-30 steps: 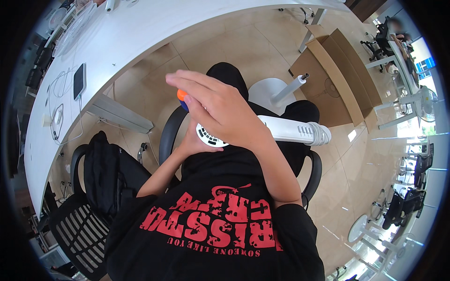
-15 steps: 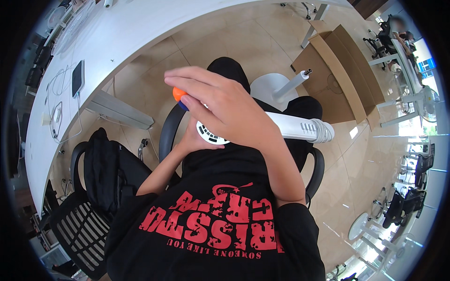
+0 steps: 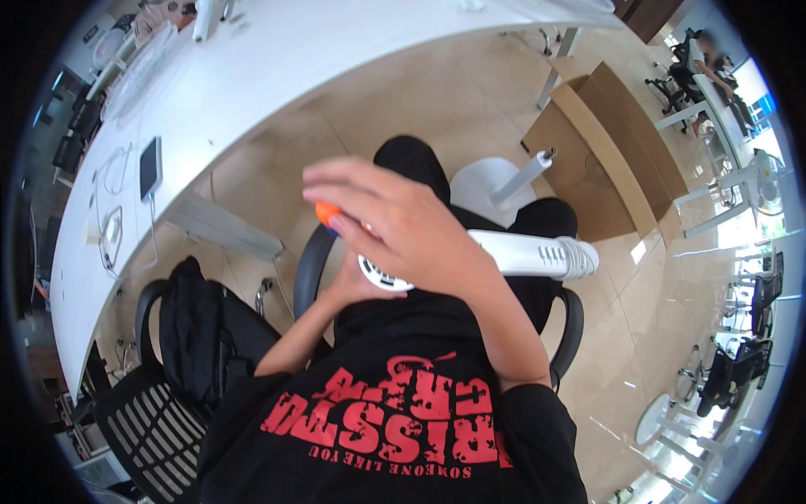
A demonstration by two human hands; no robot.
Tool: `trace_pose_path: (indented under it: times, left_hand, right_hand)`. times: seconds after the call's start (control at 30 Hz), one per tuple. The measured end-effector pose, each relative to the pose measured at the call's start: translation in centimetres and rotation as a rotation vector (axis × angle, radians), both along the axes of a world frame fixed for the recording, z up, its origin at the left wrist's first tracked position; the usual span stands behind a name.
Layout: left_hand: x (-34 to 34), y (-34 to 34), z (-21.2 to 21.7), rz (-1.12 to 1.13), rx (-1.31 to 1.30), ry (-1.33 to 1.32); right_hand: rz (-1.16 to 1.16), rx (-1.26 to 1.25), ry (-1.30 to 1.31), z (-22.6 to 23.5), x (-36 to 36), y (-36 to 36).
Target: Assemble the motor and blade components of a portable electric fan.
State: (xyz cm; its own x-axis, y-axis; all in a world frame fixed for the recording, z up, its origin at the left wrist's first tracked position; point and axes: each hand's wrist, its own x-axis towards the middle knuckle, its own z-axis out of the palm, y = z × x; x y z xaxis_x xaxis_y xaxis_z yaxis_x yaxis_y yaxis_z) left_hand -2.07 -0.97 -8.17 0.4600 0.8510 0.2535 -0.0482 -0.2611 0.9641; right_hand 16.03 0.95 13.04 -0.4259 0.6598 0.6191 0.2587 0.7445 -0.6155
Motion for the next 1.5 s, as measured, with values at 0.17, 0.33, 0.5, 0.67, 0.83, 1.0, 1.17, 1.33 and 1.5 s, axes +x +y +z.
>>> trace_pose_path:
  times: [0.17, 0.33, 0.5, 0.67, 0.83, 1.0, 1.17, 1.33, 1.5]
  left_hand:
    - [0.0, -0.5, 1.4, 0.009, 0.111, 0.100]
    - [-0.6, -0.4, 0.0, -0.038, 0.034, 0.039]
    - [0.1, -0.7, 2.2, -0.019, 0.071, -0.079]
    - [-0.3, -0.2, 1.0, -0.009, 0.193, 0.000]
    - [-0.5, -1.0, 1.0, -0.010, 0.158, -0.041]
    - [-1.1, -2.5, 1.4, 0.018, 0.127, -0.085]
    - [-1.9, -3.8, 1.8, 0.084, 0.199, -0.036]
    - [-2.5, -5.9, 2.1, 0.208, 0.192, 0.028]
    - [-3.1, -8.5, 2.7, 0.317, 0.193, 0.033]
  right_hand:
    - [0.112, -0.158, -0.050, 1.4, 0.1, -0.8]
    - [0.032, -0.264, -0.159, 1.8, -0.2, -1.3]
    - [0.028, -0.071, -0.087, 2.1, -0.2, -1.3]
    - [0.066, -0.160, -0.102, 2.4, -0.1, -1.5]
    - [-0.021, -0.129, -0.153, 2.3, -0.6, -1.6]
    - [0.084, -0.026, -0.130, 1.8, -2.0, -1.1]
    - [0.221, -0.177, -0.130, 2.0, -2.2, -1.7]
    - [0.275, -0.217, -0.264, 1.9, -3.4, -2.2]
    - [0.487, -0.052, -0.157, 2.0, -4.9, -2.5]
